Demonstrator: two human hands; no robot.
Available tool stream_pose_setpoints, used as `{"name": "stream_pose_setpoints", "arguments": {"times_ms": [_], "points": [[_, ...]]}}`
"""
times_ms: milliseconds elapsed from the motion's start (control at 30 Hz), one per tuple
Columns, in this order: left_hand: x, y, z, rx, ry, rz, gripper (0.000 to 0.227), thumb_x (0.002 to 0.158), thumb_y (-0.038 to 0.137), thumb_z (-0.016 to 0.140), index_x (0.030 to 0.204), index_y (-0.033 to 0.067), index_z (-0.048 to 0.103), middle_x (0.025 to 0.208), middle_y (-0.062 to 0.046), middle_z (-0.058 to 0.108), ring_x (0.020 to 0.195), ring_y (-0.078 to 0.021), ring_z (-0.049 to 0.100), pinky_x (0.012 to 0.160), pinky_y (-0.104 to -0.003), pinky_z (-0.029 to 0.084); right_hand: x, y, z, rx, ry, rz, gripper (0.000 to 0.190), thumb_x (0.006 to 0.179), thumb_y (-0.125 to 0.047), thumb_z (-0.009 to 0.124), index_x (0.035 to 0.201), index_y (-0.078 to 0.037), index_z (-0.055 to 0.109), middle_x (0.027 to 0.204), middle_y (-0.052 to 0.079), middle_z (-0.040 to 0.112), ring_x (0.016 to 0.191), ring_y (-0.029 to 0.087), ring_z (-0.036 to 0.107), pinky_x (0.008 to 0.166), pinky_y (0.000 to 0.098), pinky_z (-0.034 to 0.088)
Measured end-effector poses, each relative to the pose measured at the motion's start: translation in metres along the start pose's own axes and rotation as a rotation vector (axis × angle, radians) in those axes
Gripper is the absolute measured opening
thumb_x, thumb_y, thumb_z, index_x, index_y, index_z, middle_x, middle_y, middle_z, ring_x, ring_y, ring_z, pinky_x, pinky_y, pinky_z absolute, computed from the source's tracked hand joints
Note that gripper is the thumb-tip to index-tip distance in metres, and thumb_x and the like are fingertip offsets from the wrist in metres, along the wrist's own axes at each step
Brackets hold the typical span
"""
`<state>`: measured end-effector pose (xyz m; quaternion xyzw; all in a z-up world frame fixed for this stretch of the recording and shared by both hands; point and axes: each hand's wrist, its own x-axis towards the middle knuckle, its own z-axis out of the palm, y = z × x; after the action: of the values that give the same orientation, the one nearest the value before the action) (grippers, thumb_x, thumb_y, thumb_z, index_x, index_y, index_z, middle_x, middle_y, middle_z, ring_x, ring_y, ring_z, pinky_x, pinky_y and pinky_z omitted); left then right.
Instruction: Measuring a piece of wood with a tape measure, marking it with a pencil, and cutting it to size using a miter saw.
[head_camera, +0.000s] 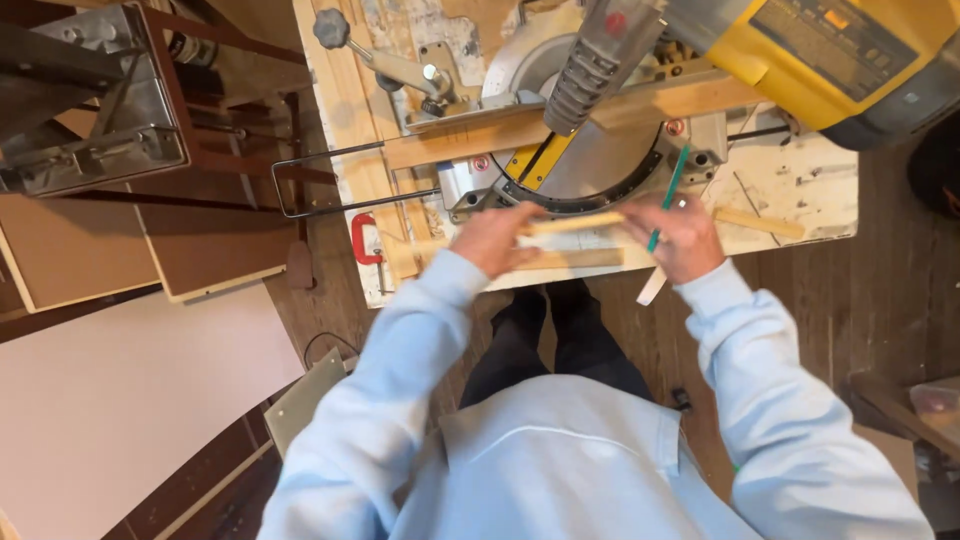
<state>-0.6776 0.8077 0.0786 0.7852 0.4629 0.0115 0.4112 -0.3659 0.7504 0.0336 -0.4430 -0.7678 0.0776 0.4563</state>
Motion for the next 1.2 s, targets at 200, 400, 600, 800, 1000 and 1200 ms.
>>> {"name": "stream_pose_setpoints", "arguments": {"times_ms": [200, 400, 600, 800, 1000, 1200], "points": [[-0.025, -0.027, -0.045, 0.364, 0.192, 0.118, 0.041, 0.101, 0.027, 0.073, 0.139, 0.0273, 0.059, 0.111, -0.001, 0.069, 0.102, -0.0315, 0.075, 0.087, -0.049, 0.062, 0.034, 0.009, -0.010, 0.283, -0.291, 0.342, 0.019, 0.108, -0.016, 0.072, 0.124, -0.011, 0.080, 0.111, 0.014, 0.081, 0.101, 0.039, 0.076, 0.092, 0.0550, 0.057], [0.001, -0.052, -0.046, 0.459, 0.279, 0.258, 0.029, 0.111, 0.040, 0.063, 0.135, 0.0243, 0.068, 0.110, -0.003, 0.066, 0.100, -0.0274, 0.069, 0.084, -0.043, 0.059, 0.029, 0.035, 0.003, 0.178, -0.297, 0.323, 0.025, 0.105, -0.015, 0.080, 0.129, -0.010, 0.079, 0.118, 0.016, 0.079, 0.110, 0.044, 0.074, 0.098, 0.0582, 0.057], [0.010, -0.067, -0.038, 0.492, 0.296, 0.271, 0.025, 0.115, 0.041, 0.055, 0.121, 0.0216, 0.070, 0.096, -0.001, 0.065, 0.092, -0.0251, 0.069, 0.079, -0.041, 0.055, 0.027, 0.046, 0.015, 0.132, -0.217, 0.324, 0.026, 0.104, -0.008, 0.084, 0.129, -0.016, 0.081, 0.118, 0.010, 0.079, 0.112, 0.038, 0.074, 0.098, 0.0544, 0.059], [0.036, -0.080, -0.035, 0.467, 0.382, 0.325, 0.019, 0.113, 0.028, 0.056, 0.129, 0.0204, 0.064, 0.121, -0.002, 0.066, 0.103, -0.0271, 0.071, 0.079, -0.042, 0.057, 0.006, 0.084, 0.042, -0.033, -0.118, 0.300, 0.019, 0.106, -0.018, 0.088, 0.124, -0.024, 0.082, 0.121, 0.001, 0.078, 0.110, 0.033, 0.074, 0.096, 0.0525, 0.059], [0.065, -0.063, -0.036, 0.535, 0.572, 0.255, 0.031, 0.096, 0.001, 0.069, 0.124, 0.0138, 0.071, 0.120, 0.000, 0.069, 0.112, -0.0218, 0.066, 0.108, -0.040, 0.053, 0.046, 0.068, 0.045, -0.059, 0.057, 0.300, 0.026, 0.097, 0.010, 0.088, 0.120, 0.002, 0.080, 0.129, 0.016, 0.073, 0.111, 0.035, 0.065, 0.094, 0.0460, 0.056], [0.096, -0.069, -0.022, 0.626, 0.764, 0.230, 0.031, 0.096, 0.019, 0.080, 0.127, 0.0180, 0.077, 0.119, 0.004, 0.076, 0.110, -0.0183, 0.065, 0.106, -0.040, 0.051, 0.054, 0.091, 0.065, -0.085, 0.209, 0.341, 0.017, 0.098, 0.015, 0.087, 0.111, 0.010, 0.078, 0.123, 0.018, 0.066, 0.095, 0.030, 0.060, 0.083, 0.0405, 0.052]]}}
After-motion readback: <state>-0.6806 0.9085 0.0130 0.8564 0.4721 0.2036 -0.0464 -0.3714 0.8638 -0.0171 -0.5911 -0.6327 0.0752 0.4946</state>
